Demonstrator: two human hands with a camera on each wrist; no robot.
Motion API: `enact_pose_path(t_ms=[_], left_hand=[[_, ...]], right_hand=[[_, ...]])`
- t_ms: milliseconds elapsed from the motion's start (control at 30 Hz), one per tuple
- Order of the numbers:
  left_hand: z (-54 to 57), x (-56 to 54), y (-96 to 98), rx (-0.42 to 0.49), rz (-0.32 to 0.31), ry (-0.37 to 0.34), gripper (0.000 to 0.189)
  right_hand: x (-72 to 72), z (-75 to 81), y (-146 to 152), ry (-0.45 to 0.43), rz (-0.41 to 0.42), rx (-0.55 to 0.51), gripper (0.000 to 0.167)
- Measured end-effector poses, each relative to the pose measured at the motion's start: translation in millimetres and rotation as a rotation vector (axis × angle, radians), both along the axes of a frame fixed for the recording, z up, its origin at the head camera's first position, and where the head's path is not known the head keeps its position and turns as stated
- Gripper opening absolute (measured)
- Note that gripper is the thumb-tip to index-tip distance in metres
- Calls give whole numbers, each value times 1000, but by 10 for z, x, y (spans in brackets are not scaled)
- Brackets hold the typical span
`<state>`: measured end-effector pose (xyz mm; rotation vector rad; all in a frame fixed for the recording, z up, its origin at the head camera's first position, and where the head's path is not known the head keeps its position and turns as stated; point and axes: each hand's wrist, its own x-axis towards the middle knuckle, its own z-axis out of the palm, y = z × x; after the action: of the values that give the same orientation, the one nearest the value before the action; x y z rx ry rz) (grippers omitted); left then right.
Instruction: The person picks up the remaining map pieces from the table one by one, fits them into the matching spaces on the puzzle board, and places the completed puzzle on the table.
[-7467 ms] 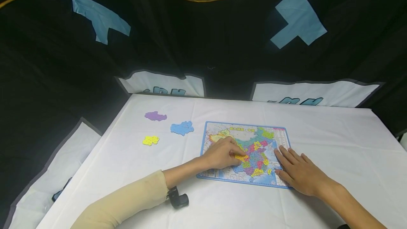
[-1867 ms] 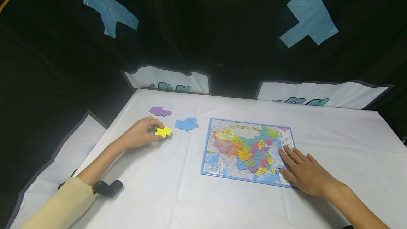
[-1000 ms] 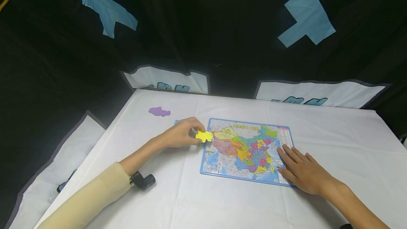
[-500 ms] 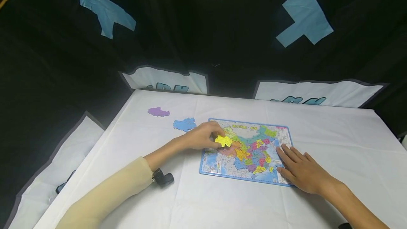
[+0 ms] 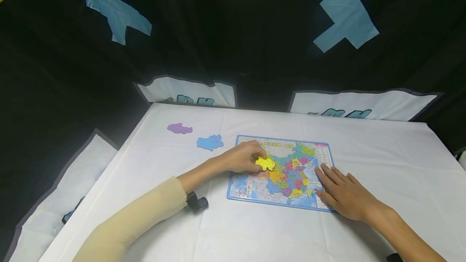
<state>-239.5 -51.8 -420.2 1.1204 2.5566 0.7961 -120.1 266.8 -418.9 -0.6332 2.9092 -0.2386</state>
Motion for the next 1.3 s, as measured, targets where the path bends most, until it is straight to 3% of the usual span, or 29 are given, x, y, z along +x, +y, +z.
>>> enact_pose_path(t_ms=[500,1300], left_hand=[[-3,-12,73,-40,-17,17,33],[37,-8,66,-18,-40,-12,30]], right_hand=[[-1,0,-5,0,-8,5,68],[-1,14,-13,-6,-11,9,68]])
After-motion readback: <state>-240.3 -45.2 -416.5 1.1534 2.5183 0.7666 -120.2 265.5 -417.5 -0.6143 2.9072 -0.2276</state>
